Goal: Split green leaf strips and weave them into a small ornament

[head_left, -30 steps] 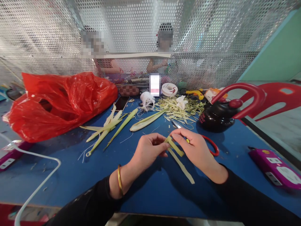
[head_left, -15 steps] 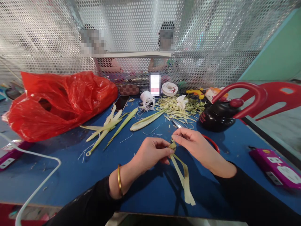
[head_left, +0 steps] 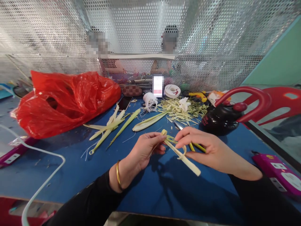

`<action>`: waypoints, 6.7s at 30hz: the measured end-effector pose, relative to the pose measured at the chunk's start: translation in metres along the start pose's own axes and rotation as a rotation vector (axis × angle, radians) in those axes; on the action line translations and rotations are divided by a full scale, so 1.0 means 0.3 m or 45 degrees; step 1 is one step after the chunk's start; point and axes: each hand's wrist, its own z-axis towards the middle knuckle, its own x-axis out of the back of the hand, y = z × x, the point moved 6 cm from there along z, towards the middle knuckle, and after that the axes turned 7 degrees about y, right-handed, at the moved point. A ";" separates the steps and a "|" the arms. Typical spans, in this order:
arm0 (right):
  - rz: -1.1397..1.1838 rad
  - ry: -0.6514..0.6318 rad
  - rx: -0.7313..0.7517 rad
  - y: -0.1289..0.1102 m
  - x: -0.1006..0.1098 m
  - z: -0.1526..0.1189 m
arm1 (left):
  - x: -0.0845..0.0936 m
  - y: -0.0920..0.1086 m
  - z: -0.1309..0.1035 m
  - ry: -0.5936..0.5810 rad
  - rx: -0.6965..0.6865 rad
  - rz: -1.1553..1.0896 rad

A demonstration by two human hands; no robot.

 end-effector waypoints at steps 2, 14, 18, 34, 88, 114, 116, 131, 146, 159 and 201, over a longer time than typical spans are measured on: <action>0.049 -0.009 0.023 -0.006 -0.009 0.004 | -0.001 -0.003 0.001 -0.011 0.020 -0.015; 0.090 0.376 -0.455 0.090 -0.037 -0.005 | -0.019 0.003 -0.009 -0.074 -0.131 0.110; 0.077 0.267 -0.475 0.079 -0.051 0.004 | -0.019 0.008 -0.009 -0.052 -0.142 0.090; 0.115 0.260 -0.566 0.108 -0.057 -0.001 | -0.022 0.004 -0.012 -0.085 -0.133 0.093; 0.689 0.909 -0.532 0.147 -0.044 -0.030 | -0.093 -0.047 -0.068 -0.532 -0.026 0.624; 0.608 0.560 -0.410 0.118 -0.112 -0.009 | -0.088 -0.061 -0.071 -0.591 0.127 0.423; 0.615 0.486 -0.390 0.110 -0.126 -0.009 | -0.082 -0.070 -0.066 -0.578 0.155 0.401; 0.513 0.237 -0.382 0.076 -0.150 -0.008 | -0.092 -0.103 -0.075 -0.574 0.278 0.351; 0.443 1.012 -0.604 0.184 -0.047 -0.056 | -0.031 -0.025 -0.023 -0.098 0.028 0.024; 0.549 0.321 -0.810 0.126 -0.267 -0.043 | -0.027 -0.016 -0.021 0.101 -0.228 -0.097; 0.785 0.121 -0.785 0.083 -0.286 -0.051 | -0.003 -0.001 -0.009 0.110 -0.177 -0.019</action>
